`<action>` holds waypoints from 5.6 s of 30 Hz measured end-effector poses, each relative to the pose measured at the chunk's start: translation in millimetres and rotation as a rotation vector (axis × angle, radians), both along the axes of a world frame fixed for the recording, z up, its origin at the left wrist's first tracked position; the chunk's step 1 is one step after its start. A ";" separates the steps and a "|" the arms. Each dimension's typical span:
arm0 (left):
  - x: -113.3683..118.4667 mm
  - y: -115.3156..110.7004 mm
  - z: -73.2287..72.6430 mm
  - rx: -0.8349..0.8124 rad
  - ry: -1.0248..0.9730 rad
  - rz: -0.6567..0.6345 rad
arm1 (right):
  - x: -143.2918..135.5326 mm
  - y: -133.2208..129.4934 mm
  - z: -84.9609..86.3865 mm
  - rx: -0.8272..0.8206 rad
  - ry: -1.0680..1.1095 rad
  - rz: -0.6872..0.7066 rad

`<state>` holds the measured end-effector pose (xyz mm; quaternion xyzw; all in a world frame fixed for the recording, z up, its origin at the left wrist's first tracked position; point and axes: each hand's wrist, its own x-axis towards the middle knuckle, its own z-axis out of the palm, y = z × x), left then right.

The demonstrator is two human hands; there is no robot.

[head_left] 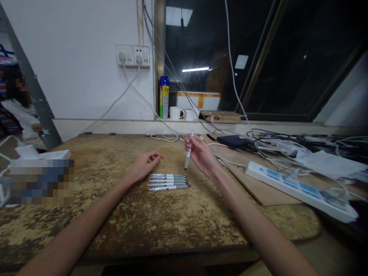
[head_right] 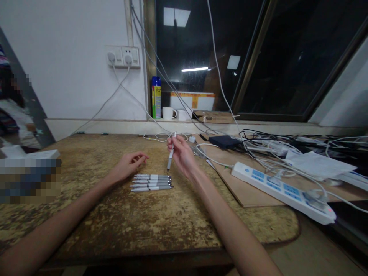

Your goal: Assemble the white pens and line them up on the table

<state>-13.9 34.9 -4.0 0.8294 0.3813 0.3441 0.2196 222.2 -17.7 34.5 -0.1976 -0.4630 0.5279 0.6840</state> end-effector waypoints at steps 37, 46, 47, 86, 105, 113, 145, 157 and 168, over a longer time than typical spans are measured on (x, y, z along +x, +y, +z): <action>-20.9 5.9 14.2 -0.289 0.139 -0.214 | 8.9 15.2 -48.0 0.094 -1.287 -0.136; -27.3 9.2 13.5 -0.314 0.261 -0.240 | -1.9 10.4 -51.9 0.065 -1.356 -0.096; -27.6 9.8 13.0 -0.307 0.270 -0.250 | -2.7 9.7 -51.4 0.063 -1.355 -0.100; -24.0 12.4 0.7 -0.186 0.224 -0.243 | 2.7 27.8 -66.5 0.019 -1.231 -0.225; -27.7 28.3 -28.4 -0.021 0.145 0.078 | 21.3 52.7 -93.9 -0.049 -1.081 -0.453; -26.1 24.6 -25.4 -0.011 0.158 0.096 | 21.5 55.7 -96.2 -0.060 -1.097 -0.456; 22.6 -57.1 -26.9 -0.422 -0.440 0.352 | -32.3 -3.9 -108.0 -0.197 -0.791 -0.503; 22.4 -60.2 -25.0 -0.484 -0.501 0.378 | -33.5 -5.0 -102.5 -0.348 -0.615 -0.464; 32.4 -20.0 -25.6 -0.419 -0.461 0.397 | -30.5 34.8 -99.9 -0.381 -0.629 -0.528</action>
